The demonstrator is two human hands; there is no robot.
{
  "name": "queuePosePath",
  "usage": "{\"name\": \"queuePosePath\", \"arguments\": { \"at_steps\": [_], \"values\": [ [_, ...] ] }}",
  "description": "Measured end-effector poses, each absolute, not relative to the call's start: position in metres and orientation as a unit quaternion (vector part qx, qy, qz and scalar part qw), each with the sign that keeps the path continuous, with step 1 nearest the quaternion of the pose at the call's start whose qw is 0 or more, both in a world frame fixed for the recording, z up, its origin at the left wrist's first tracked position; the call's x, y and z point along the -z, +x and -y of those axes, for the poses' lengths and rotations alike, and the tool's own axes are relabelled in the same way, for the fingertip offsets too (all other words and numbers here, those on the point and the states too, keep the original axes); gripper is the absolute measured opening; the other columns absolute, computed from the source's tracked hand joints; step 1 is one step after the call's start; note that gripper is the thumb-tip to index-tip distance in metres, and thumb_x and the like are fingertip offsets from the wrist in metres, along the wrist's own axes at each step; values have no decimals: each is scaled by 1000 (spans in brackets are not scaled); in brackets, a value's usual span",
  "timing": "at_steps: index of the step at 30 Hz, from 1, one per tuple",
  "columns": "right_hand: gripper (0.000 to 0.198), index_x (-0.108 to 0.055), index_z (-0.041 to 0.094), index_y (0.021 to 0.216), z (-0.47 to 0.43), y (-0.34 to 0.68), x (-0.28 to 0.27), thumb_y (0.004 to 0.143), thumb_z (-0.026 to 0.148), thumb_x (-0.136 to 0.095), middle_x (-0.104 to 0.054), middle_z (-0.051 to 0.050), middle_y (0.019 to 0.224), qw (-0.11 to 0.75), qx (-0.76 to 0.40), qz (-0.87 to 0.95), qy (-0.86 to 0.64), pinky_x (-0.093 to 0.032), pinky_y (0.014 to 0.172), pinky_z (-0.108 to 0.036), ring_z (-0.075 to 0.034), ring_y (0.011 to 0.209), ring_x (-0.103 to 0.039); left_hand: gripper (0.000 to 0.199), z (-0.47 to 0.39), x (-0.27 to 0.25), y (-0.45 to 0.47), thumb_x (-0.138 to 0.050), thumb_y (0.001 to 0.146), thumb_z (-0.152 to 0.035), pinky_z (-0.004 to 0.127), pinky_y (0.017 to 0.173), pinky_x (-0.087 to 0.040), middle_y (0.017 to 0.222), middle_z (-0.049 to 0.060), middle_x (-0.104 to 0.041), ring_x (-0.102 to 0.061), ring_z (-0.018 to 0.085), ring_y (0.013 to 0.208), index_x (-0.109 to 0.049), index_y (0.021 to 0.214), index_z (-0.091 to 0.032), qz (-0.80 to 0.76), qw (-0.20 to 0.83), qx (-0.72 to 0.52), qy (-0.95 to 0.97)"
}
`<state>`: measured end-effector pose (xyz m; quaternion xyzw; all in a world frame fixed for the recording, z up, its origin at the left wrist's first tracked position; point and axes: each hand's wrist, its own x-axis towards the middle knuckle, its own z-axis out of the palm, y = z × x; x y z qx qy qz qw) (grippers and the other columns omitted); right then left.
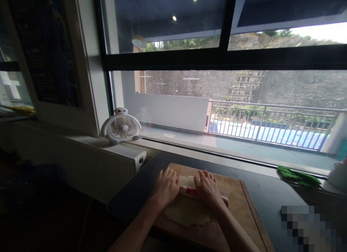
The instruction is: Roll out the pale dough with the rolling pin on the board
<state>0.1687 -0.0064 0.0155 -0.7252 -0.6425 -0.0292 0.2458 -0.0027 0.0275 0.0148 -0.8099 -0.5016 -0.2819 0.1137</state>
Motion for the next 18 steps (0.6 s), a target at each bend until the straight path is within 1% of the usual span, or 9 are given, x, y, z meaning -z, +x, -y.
{"name": "queuePosePath", "arguments": {
  "at_steps": [2, 4, 6, 8, 11, 14, 16, 18],
  "values": [
    [47, -45, 20, 125, 29, 164, -8, 88, 43, -25, -46, -8, 129, 239, 51, 654, -716, -24, 100, -43, -25, 123, -34, 35, -15, -5, -15, -35, 90, -31, 45, 99, -31, 118, 11, -58, -45, 24, 117, -59, 111, -16, 477, 127, 283, -822],
    [49, -43, 22, 128, 57, 157, 0, 89, 44, -23, -43, -4, 134, 232, 61, 673, -700, -19, 103, -41, -23, 128, -27, 37, 7, 7, -32, -35, 90, -32, 45, 100, -31, 123, 10, -55, -44, 24, 119, -54, 118, -17, 459, 145, 286, -829],
    [48, -42, 27, 128, 80, 151, 4, 89, 46, -22, -42, 1, 135, 227, 55, 690, -685, -16, 105, -40, -21, 130, -24, 41, 28, 17, -44, -36, 89, -33, 45, 101, -29, 130, 10, -49, -41, 24, 121, -49, 125, -17, 451, 165, 292, -827],
    [47, -43, 29, 128, 89, 148, 4, 89, 47, -23, -43, 3, 134, 227, 53, 695, -680, -13, 105, -40, -20, 130, -22, 43, 40, 19, -46, -36, 89, -34, 45, 102, -27, 132, 10, -47, -40, 25, 122, -47, 126, -16, 459, 172, 294, -820],
    [48, -43, 25, 128, 71, 150, -2, 89, 45, -22, -46, -1, 132, 230, 59, 675, -699, -14, 104, -41, -22, 129, -24, 40, 29, 12, -29, -34, 90, -33, 44, 102, -28, 126, 12, -52, -42, 25, 120, -54, 119, -14, 488, 150, 284, -812],
    [50, -42, 22, 129, 29, 159, -9, 89, 45, -22, -47, -6, 130, 224, 45, 641, -733, -17, 102, -44, -25, 127, -28, 38, -10, 0, -3, -32, 90, -33, 41, 99, -30, 114, 12, -60, -48, 24, 113, -61, 107, -15, 516, 97, 249, -814],
    [51, -41, 20, 128, -1, 167, -13, 88, 45, -22, -50, -9, 126, 216, 24, 624, -751, -21, 98, -46, -27, 124, -32, 40, -41, -6, 12, -29, 90, -34, 39, 97, -32, 108, 12, -63, -51, 24, 108, -63, 101, -14, 528, 54, 213, -820],
    [52, -42, 18, 127, -25, 175, -18, 88, 45, -23, -53, -12, 120, 209, 11, 614, -761, -26, 94, -47, -28, 119, -38, 44, -68, -12, 21, -28, 90, -37, 37, 94, -35, 107, 13, -63, -52, 24, 107, -64, 98, -13, 535, 26, 186, -823]
  ]
}}
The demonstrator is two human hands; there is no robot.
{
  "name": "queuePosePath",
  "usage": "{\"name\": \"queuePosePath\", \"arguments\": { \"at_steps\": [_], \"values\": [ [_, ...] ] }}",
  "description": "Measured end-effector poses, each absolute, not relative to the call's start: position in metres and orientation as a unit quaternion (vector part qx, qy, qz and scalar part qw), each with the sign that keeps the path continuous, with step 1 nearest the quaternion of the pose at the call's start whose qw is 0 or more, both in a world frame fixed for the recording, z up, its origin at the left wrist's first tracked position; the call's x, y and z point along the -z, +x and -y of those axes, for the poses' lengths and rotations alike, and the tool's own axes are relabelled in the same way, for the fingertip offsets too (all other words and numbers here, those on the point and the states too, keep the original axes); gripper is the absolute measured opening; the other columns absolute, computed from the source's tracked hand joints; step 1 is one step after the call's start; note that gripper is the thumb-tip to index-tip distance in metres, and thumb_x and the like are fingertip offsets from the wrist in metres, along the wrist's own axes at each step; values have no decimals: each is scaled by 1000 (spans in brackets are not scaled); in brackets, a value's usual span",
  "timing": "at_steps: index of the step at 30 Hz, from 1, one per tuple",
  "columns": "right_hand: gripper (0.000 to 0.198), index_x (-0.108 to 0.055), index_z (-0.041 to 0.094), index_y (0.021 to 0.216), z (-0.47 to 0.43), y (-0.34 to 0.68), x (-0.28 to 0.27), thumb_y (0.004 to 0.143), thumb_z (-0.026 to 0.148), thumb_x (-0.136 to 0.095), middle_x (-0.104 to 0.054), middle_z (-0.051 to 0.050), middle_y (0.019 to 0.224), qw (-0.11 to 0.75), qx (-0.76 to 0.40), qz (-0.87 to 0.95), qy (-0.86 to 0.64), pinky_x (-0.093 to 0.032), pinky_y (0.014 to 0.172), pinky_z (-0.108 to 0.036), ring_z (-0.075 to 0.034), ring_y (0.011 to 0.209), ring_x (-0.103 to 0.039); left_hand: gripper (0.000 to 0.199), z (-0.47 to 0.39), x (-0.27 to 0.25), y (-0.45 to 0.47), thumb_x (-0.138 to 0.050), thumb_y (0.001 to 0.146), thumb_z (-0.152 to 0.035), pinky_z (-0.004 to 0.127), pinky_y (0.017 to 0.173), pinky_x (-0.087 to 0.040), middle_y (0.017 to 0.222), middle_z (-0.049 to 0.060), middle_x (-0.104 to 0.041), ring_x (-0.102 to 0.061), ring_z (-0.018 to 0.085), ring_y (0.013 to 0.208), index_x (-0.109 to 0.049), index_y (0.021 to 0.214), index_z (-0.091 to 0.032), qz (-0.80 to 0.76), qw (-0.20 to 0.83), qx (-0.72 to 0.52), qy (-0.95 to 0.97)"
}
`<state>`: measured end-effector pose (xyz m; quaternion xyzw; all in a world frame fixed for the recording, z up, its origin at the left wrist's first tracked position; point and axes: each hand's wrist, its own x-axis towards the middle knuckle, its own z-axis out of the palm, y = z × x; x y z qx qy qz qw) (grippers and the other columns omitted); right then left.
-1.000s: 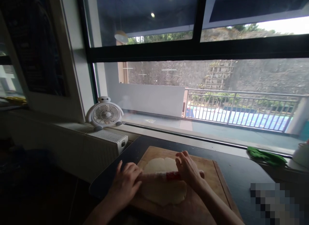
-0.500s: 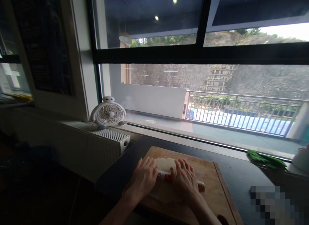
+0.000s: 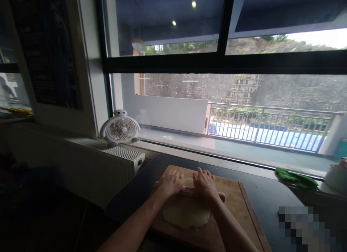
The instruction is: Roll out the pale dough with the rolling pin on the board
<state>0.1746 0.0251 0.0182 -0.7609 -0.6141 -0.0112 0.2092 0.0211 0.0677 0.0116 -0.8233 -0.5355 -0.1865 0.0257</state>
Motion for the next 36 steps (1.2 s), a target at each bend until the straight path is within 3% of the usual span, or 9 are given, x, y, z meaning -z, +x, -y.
{"name": "queuePosePath", "arguments": {
  "at_steps": [5, 10, 17, 22, 29, 36],
  "values": [
    [52, -43, 15, 125, -35, 178, -20, 88, 45, -22, -54, -14, 118, 206, 13, 611, -764, -30, 91, -46, -28, 115, -42, 43, -78, -12, 24, -32, 88, -39, 39, 96, -34, 117, 12, -59, -48, 25, 114, -61, 106, -14, 546, 18, 179, -818],
    [51, -45, 15, 126, 31, 162, -4, 90, 43, -21, -45, -10, 131, 224, 86, 646, -724, -19, 103, -44, -26, 129, -26, 41, -8, 6, -3, -32, 89, -35, 44, 102, -26, 123, 11, -55, -42, 26, 120, -56, 117, -16, 479, 124, 271, -826],
    [46, -42, 26, 129, 97, 164, 17, 89, 45, -28, -42, 1, 135, 242, 127, 708, -652, -17, 107, -37, -19, 131, -24, 52, 50, 30, -36, -38, 88, -35, 44, 106, -20, 140, 6, -35, -31, 24, 128, -33, 136, -18, 404, 222, 284, -841],
    [47, -48, 24, 122, 43, 172, -2, 90, 45, -21, -50, -4, 127, 224, 110, 678, -692, -12, 106, -43, -23, 131, -21, 51, -5, 9, -6, -29, 89, -43, 50, 107, -11, 137, 8, -40, -27, 26, 130, -42, 131, -17, 475, 156, 251, -829],
    [51, -54, 16, 109, -39, 191, -28, 89, 47, -19, -52, -15, 119, 185, 35, 646, -739, -26, 96, -47, -28, 121, -35, 60, -91, -23, 34, -18, 88, -50, 55, 104, -14, 138, 9, -39, -24, 27, 131, -45, 129, -16, 581, -6, 123, -805],
    [47, -56, 21, 108, 44, 180, -7, 91, 44, -19, -52, -6, 122, 210, 81, 717, -659, -22, 103, -38, -22, 128, -26, 42, -7, -2, -7, -30, 90, -37, 49, 106, -18, 131, 7, -49, -36, 24, 126, -51, 123, -22, 471, 112, 232, -843]
  ]
}}
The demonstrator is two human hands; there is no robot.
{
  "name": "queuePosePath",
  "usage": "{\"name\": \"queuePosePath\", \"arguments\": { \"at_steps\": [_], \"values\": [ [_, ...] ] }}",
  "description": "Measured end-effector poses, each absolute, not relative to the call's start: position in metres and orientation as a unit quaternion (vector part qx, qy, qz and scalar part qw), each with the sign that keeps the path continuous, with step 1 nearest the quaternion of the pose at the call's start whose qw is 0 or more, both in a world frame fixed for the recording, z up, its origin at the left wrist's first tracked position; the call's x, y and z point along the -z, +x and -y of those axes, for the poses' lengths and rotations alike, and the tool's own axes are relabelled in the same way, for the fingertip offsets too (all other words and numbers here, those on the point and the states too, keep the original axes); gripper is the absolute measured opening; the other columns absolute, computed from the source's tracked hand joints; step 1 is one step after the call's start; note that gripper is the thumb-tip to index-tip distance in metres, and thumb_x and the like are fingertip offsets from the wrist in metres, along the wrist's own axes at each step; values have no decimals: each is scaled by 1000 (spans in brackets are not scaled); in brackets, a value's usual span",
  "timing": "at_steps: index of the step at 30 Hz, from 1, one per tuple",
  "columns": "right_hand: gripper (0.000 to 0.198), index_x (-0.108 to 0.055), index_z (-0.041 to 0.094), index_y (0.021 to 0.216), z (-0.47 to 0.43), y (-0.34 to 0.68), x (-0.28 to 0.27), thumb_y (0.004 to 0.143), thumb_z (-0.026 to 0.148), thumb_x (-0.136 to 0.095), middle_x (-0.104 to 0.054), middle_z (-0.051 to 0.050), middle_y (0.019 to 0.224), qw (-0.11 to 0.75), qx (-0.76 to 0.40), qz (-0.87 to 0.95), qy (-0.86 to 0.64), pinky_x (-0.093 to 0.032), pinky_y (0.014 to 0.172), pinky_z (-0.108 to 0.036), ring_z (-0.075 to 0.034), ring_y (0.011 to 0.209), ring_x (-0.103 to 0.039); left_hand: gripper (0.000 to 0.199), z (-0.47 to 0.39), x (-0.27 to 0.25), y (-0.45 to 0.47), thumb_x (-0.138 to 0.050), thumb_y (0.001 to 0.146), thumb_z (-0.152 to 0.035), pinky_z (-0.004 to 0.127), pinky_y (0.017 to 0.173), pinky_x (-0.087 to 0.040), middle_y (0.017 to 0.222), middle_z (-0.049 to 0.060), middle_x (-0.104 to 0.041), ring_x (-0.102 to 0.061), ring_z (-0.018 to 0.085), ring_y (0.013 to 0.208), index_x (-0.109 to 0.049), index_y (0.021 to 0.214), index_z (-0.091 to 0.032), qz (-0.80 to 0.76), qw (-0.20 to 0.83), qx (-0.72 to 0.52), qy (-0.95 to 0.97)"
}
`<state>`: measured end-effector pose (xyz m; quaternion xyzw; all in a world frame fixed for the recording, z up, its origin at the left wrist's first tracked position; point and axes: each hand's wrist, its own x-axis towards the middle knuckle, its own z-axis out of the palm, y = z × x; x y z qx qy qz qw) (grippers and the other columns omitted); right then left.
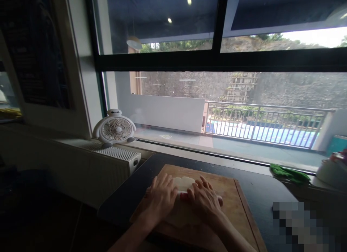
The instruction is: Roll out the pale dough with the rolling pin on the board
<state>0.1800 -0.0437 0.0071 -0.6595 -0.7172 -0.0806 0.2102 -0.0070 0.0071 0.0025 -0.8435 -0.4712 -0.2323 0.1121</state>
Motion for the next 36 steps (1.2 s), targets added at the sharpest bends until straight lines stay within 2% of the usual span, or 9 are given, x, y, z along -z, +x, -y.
{"name": "queuePosePath", "arguments": {
  "at_steps": [3, 6, 13, 19, 22, 26, 28, 32, 36],
  "values": [
    [48, -37, 23, 132, 92, 184, 11, 90, 44, -26, -40, -2, 137, 207, 96, 777, -587, -19, 107, -35, -19, 130, -24, 45, 40, 16, -39, -34, 89, -34, 47, 105, -23, 137, 2, -41, -34, 22, 127, -37, 134, -28, 408, 164, 251, -862],
    [54, -23, 25, 139, 108, 190, 16, 90, 46, -28, -28, 1, 143, 190, 87, 800, -562, -14, 109, -35, -18, 132, -19, 49, 56, 23, -52, -37, 88, -34, 46, 105, -25, 140, 1, -36, -33, 22, 128, -31, 137, -30, 389, 184, 250, -867],
    [49, -47, 24, 122, 17, 190, -18, 90, 49, -19, -42, -7, 133, 177, 65, 709, -679, -17, 103, -44, -23, 128, -26, 49, -33, -4, -3, -30, 89, -43, 51, 107, -10, 140, 7, -36, -21, 26, 133, -43, 131, -21, 498, 118, 231, -827],
    [48, -54, 18, 108, -44, 203, -33, 90, 46, -20, -52, -14, 117, 171, 53, 670, -721, -30, 91, -46, -26, 113, -43, 59, -106, -21, 26, -21, 88, -51, 56, 103, -13, 139, 11, -36, -22, 29, 132, -43, 130, -15, 577, 3, 141, -805],
    [49, -52, 18, 113, -28, 198, -30, 91, 46, -18, -47, -12, 125, 175, 55, 677, -713, -28, 95, -43, -24, 120, -37, 56, -90, -19, 19, -20, 89, -48, 54, 104, -15, 137, 10, -40, -25, 27, 131, -46, 128, -17, 560, 19, 159, -812],
    [45, -50, 24, 119, 39, 188, -12, 91, 45, -21, -46, -4, 130, 200, 79, 730, -648, -21, 103, -37, -21, 128, -26, 43, -20, -5, -13, -26, 91, -40, 48, 105, -19, 131, 4, -48, -34, 23, 127, -50, 124, -26, 467, 99, 228, -848],
    [44, -41, 27, 129, 76, 188, 0, 91, 42, -25, -43, -1, 134, 202, 78, 766, -606, -18, 105, -36, -19, 129, -26, 41, 19, 3, -34, -31, 91, -35, 44, 105, -23, 131, 1, -49, -39, 21, 123, -43, 129, -31, 423, 123, 243, -864],
    [54, -17, 27, 140, 112, 196, 9, 90, 43, -27, -25, 2, 145, 171, 73, 825, -534, -12, 108, -36, -19, 133, -15, 47, 59, 14, -60, -36, 89, -31, 41, 104, -27, 134, -2, -45, -42, 20, 121, -31, 135, -35, 381, 163, 241, -878],
    [48, -31, 29, 135, 79, 194, -6, 91, 46, -22, -35, 1, 140, 168, 36, 795, -582, -15, 106, -37, -18, 131, -22, 46, 29, 7, -45, -34, 89, -37, 46, 105, -22, 134, 0, -45, -39, 21, 123, -33, 135, -32, 405, 143, 236, -872]
  ]
}}
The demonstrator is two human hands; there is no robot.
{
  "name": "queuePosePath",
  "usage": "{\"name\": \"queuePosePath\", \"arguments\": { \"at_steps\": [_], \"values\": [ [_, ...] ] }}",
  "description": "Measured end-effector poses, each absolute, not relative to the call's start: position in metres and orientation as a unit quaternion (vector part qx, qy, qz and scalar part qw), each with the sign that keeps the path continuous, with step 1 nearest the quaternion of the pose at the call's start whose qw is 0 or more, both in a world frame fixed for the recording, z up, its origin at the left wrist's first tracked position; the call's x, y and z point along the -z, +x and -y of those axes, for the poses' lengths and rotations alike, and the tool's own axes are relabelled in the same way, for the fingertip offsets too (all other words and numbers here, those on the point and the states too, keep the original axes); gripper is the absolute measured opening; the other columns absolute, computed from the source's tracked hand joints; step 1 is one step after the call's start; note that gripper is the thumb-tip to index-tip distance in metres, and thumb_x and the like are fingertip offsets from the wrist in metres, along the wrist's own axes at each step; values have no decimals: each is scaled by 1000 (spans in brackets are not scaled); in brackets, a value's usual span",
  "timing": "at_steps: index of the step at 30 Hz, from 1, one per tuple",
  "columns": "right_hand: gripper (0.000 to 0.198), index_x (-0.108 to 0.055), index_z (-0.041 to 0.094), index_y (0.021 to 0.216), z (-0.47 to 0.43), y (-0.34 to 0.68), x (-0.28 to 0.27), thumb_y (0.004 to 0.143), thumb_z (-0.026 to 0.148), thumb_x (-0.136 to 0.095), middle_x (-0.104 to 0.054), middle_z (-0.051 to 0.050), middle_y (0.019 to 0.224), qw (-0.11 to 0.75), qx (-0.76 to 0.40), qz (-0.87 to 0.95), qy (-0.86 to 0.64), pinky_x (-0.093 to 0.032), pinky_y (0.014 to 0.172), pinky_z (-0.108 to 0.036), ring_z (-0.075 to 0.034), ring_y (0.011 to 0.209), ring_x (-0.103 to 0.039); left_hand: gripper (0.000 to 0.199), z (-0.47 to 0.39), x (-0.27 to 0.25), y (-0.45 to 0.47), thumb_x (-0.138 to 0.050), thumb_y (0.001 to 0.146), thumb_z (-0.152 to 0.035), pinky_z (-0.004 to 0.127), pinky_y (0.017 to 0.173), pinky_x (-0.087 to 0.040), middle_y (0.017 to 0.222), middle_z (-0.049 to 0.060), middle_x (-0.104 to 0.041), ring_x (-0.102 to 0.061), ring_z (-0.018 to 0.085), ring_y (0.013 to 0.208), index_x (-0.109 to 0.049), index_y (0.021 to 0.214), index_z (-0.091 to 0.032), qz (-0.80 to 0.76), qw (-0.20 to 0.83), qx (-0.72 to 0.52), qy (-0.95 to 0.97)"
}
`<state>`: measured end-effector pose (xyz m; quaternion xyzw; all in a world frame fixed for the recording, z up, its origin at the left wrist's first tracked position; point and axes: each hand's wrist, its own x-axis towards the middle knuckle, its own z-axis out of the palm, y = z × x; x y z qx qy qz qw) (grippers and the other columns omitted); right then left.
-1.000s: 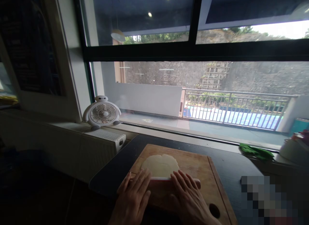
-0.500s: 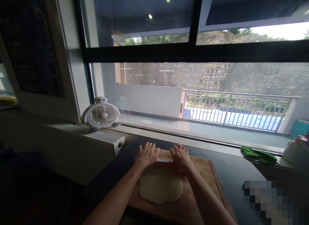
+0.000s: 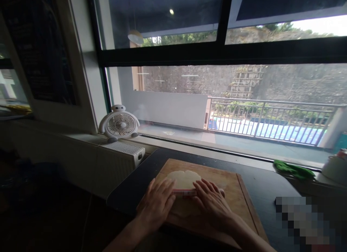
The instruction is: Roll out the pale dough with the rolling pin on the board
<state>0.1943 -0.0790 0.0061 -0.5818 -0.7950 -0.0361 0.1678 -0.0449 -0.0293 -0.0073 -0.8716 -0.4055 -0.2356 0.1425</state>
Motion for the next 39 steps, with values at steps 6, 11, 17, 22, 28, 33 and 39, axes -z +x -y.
{"name": "queuePosePath", "arguments": {
  "at_steps": [6, 11, 17, 22, 28, 33, 39],
  "values": [
    [42, -53, 25, 111, -21, 194, -28, 90, 46, -23, -49, -6, 125, 166, 50, 705, -688, -22, 99, -45, -23, 123, -32, 44, -73, -14, 12, -27, 90, -40, 50, 105, -14, 130, 4, -49, -31, 25, 128, -49, 125, -26, 509, 66, 201, -834],
    [45, -56, 21, 105, -47, 200, -32, 90, 45, -21, -53, -12, 116, 163, 39, 671, -722, -30, 91, -45, -25, 113, -42, 46, -105, -22, 27, -25, 90, -39, 54, 100, -23, 124, 9, -54, -37, 29, 123, -55, 119, -18, 553, 20, 180, -814],
    [41, -51, 31, 114, 38, 185, -17, 91, 44, -21, -51, 0, 124, 200, 54, 740, -640, -22, 101, -39, -20, 126, -29, 40, -18, 0, -17, -29, 90, -36, 46, 104, -22, 129, 2, -51, -37, 23, 124, -51, 122, -26, 442, 114, 241, -856],
    [52, -19, 34, 139, 115, 184, -4, 90, 49, -26, -24, 4, 145, 177, 3, 808, -562, -11, 108, -39, -20, 133, -17, 54, 60, 27, -57, -39, 86, -34, 42, 107, -21, 140, 0, -35, -31, 23, 129, -26, 139, -28, 363, 196, 257, -874],
    [48, -31, 32, 134, 65, 185, -12, 91, 48, -19, -33, 2, 141, 175, 0, 777, -605, -12, 107, -40, -19, 132, -18, 46, 17, 14, -23, -32, 89, -36, 43, 106, -22, 134, 4, -45, -36, 23, 125, -40, 132, -22, 412, 146, 240, -867],
    [48, -44, 26, 124, -30, 194, -21, 90, 48, -20, -38, -7, 137, 168, 14, 693, -701, -16, 101, -48, -25, 129, -24, 44, -79, -10, 33, -28, 90, -38, 48, 103, -22, 130, 6, -49, -34, 26, 127, -52, 123, -22, 520, 76, 193, -828],
    [50, -48, 19, 120, -50, 199, -24, 89, 47, -19, -41, -13, 132, 173, 9, 668, -723, -24, 96, -48, -28, 126, -29, 44, -103, -19, 46, -29, 89, -42, 52, 98, -28, 123, 10, -55, -40, 29, 121, -58, 112, -18, 542, 43, 153, -825]
  ]
}}
